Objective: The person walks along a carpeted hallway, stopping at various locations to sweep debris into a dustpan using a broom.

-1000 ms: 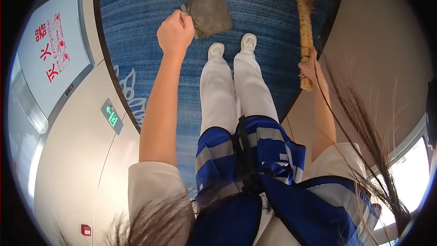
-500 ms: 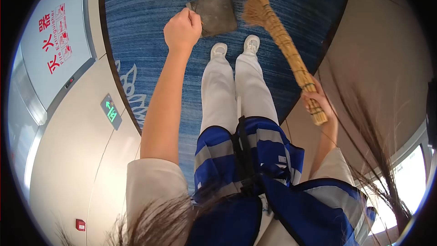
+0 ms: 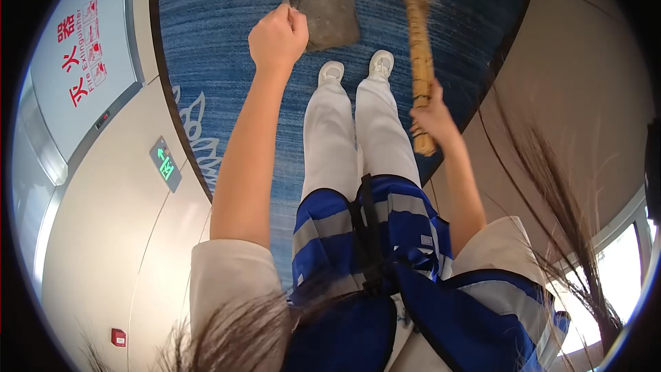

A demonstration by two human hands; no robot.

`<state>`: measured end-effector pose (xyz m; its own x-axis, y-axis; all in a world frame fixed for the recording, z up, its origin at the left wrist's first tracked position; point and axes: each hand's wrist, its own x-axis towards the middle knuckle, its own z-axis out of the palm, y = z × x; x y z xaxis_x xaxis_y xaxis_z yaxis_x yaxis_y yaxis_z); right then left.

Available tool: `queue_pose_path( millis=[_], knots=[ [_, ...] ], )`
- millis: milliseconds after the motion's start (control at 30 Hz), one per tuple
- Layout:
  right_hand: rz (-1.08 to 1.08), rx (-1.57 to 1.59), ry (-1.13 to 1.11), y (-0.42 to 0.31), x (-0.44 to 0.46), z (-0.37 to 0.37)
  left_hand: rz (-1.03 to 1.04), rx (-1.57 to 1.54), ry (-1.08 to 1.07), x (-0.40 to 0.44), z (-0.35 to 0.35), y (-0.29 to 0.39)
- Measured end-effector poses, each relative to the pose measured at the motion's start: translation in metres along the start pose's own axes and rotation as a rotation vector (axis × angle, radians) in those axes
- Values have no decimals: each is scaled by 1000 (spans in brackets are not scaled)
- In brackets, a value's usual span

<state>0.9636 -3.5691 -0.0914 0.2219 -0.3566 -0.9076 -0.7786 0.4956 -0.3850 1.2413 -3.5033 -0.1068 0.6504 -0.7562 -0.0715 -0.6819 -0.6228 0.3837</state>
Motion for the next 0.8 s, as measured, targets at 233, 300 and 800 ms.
queue_pose_path(
  millis=[233, 300, 800],
  knots=[
    [259, 566, -400, -28, -46, -8, 7, -18, 22, 0, 1, -1],
    [229, 660, -346, -19, -56, -32, 2, -5, 34, 3, 1, -4],
    [117, 109, 107, 44, 101, -118, -12, -35, 25, 1, 1, -3]
  ],
)
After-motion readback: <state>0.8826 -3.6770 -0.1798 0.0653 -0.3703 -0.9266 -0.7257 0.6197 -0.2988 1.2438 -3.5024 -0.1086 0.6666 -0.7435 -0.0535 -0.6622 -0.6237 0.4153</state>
